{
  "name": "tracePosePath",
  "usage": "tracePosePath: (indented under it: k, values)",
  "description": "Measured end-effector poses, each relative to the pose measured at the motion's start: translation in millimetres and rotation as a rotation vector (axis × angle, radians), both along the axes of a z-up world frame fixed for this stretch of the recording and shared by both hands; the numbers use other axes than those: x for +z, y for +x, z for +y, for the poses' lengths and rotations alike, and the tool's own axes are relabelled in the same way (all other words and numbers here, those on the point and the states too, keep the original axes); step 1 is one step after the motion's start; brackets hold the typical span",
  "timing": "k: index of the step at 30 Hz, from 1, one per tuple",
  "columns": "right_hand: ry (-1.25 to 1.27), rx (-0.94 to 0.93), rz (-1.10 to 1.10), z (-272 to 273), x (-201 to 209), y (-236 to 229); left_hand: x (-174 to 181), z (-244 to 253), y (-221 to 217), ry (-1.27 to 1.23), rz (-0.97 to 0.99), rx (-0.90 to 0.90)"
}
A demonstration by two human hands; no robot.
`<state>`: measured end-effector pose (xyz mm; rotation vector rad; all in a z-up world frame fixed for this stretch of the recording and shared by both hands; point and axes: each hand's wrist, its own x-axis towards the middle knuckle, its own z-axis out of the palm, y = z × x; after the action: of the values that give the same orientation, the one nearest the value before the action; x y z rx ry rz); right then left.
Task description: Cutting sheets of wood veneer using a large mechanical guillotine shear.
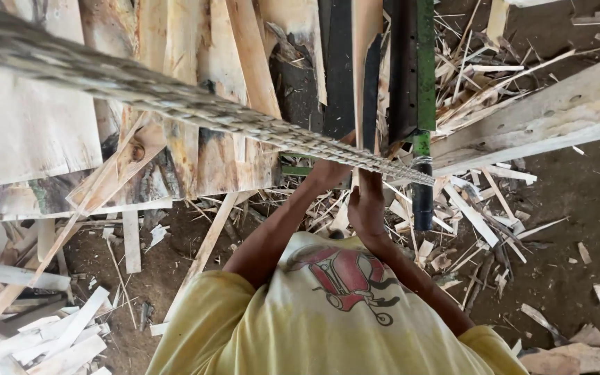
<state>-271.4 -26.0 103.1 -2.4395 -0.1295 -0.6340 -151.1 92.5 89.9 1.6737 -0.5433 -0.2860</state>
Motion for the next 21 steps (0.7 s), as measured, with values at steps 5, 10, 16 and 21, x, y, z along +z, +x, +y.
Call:
tracePosePath:
  k: [5,10,16,21]
  values:
    - [-0.065,0.066,0.267,1.4,-1.0,9.3,-182.2,-10.3,35.6,0.236,0.068,0.124]
    - [0.181,0.224,0.575,-43.4,-86.5,-12.6,-218.1,37.7,25.2,-0.162,0.855,0.071]
    - [1.555,-0.147,0.679,-93.4,28.8,-23.4,-135.2,24.3,32.7,-0.033,0.688,0.150]
    - [1.455,0.216,0.561,-103.6,129.9,-21.2,-113.8,16.1,38.4,0.074,0.537,0.199]
